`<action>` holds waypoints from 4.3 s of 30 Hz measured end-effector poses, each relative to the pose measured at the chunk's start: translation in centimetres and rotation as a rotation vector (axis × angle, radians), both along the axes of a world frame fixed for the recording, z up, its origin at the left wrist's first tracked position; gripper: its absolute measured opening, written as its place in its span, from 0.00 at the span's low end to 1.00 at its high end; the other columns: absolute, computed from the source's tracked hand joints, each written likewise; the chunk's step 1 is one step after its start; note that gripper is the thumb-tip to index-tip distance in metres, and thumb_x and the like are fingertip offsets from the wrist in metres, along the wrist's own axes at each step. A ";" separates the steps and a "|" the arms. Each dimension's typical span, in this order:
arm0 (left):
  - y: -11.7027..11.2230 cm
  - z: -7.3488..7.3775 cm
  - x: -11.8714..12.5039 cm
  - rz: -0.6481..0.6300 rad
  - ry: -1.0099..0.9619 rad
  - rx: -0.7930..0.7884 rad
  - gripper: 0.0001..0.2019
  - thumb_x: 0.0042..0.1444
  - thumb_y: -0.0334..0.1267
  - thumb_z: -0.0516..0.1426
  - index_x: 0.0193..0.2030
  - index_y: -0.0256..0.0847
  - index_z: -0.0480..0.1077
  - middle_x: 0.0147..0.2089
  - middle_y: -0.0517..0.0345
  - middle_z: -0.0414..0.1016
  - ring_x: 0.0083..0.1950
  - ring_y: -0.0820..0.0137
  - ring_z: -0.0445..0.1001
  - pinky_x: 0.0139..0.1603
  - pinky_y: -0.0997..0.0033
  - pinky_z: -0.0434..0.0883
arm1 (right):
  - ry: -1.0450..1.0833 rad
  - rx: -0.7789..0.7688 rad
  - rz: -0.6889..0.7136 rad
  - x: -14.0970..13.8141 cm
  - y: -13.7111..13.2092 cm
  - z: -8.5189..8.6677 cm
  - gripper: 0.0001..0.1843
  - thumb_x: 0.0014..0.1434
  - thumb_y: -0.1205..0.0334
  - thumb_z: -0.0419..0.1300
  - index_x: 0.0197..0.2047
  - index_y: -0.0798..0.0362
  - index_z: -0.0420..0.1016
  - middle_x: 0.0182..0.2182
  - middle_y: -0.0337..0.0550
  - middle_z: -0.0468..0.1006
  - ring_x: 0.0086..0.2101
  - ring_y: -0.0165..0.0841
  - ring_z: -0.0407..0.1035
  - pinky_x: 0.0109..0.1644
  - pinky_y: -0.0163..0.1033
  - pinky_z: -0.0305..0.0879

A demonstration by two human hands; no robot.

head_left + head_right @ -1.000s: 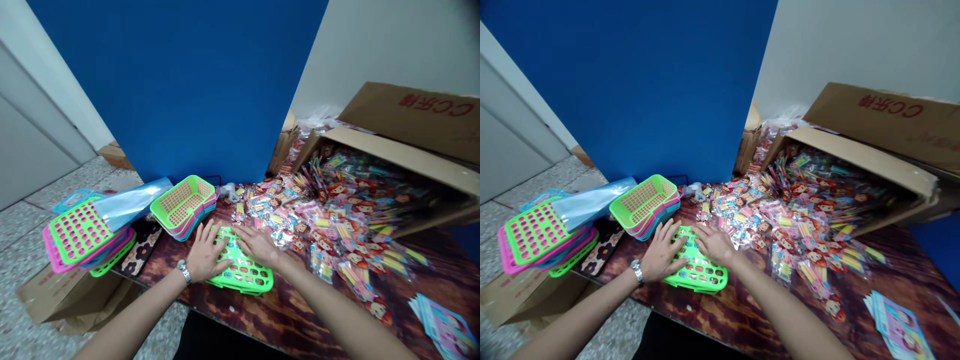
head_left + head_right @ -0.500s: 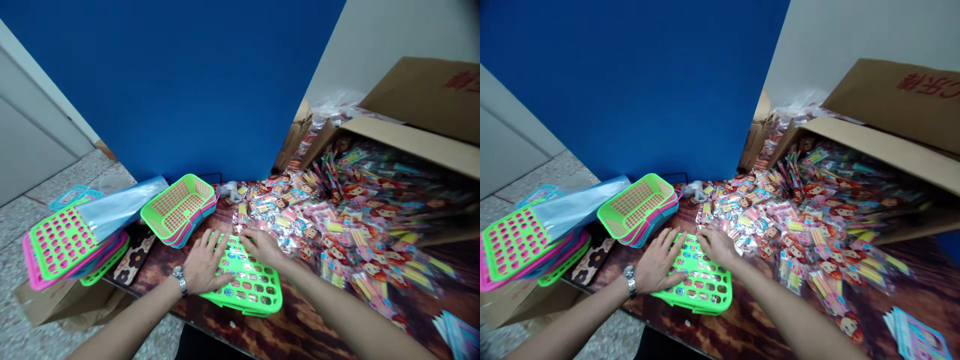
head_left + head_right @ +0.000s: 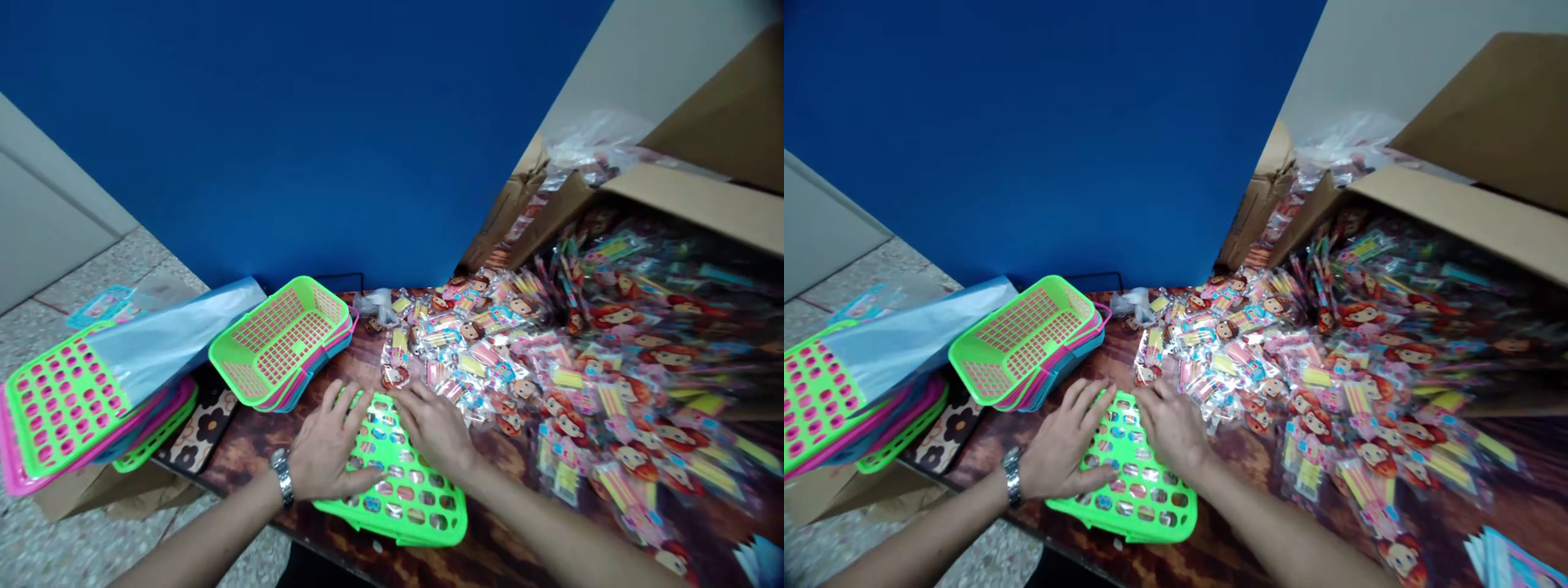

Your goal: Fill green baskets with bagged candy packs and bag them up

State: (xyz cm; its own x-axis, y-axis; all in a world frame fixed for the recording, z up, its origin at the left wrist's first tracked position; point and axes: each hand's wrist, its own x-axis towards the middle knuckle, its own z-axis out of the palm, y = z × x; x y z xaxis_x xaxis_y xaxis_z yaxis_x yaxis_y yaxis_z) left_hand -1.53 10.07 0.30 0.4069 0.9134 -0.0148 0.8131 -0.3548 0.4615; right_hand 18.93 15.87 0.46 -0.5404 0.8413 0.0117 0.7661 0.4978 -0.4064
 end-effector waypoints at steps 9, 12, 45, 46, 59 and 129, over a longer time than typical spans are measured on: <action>-1.0 -1.0 0.4 0.724 -0.924 -0.431 0.20 0.60 0.53 0.49 0.46 0.37 0.65 0.45 0.51 0.72 0.48 0.62 0.70 0.51 0.63 0.65 | 0.105 0.010 0.090 0.5 0.0 -0.5 0.14 0.64 0.63 0.47 0.45 0.48 0.72 0.36 0.43 0.76 0.38 0.35 0.70 0.41 0.40 0.67; -1.1 -0.2 1.0 0.767 -1.186 -0.578 0.18 0.58 0.54 0.51 0.36 0.39 0.65 0.35 0.57 0.72 0.37 0.68 0.71 0.42 0.69 0.68 | 0.127 -0.013 0.117 0.6 0.0 -0.6 0.14 0.64 0.64 0.47 0.46 0.47 0.71 0.40 0.42 0.76 0.40 0.35 0.70 0.43 0.40 0.67; -1.3 0.5 0.0 -0.356 -0.047 0.239 0.23 0.60 0.52 0.51 0.57 0.40 0.64 0.58 0.46 0.66 0.59 0.54 0.61 0.58 0.50 0.60 | 0.068 0.005 0.021 0.1 -0.7 0.3 0.13 0.64 0.57 0.48 0.48 0.48 0.69 0.42 0.43 0.72 0.41 0.33 0.68 0.41 0.36 0.64; -1.7 0.8 0.1 -0.362 -0.031 0.205 0.29 0.57 0.57 0.51 0.59 0.40 0.62 0.61 0.44 0.62 0.61 0.51 0.57 0.60 0.47 0.57 | 0.083 0.038 -0.004 0.1 -0.8 0.3 0.13 0.64 0.57 0.49 0.47 0.49 0.69 0.42 0.44 0.71 0.40 0.33 0.68 0.40 0.36 0.63; -4.3 1.7 0.8 -0.377 0.174 0.167 0.35 0.49 0.61 0.55 0.63 0.52 0.56 0.70 0.46 0.40 0.66 0.40 0.42 0.60 0.35 0.41 | 0.059 0.208 0.546 4.4 -5.6 1.5 0.28 0.60 0.45 0.51 0.57 0.53 0.65 0.56 0.54 0.64 0.56 0.43 0.54 0.57 0.52 0.54; -5.8 0.1 3.2 -0.157 0.327 0.340 0.34 0.53 0.56 0.55 0.64 0.45 0.56 0.68 0.41 0.45 0.68 0.41 0.39 0.60 0.36 0.44 | 0.131 0.311 0.513 5.6 -5.9 -1.6 0.36 0.60 0.41 0.46 0.62 0.58 0.59 0.59 0.56 0.62 0.61 0.43 0.48 0.62 0.54 0.44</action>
State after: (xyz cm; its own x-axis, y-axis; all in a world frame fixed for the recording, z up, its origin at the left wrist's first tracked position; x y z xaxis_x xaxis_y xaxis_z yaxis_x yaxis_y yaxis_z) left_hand 1.71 4.26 0.44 0.5635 0.8168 0.1237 0.8208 -0.5706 0.0283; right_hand 24.54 9.93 -1.11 -0.8533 0.4204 0.3086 0.3504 0.9004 -0.2577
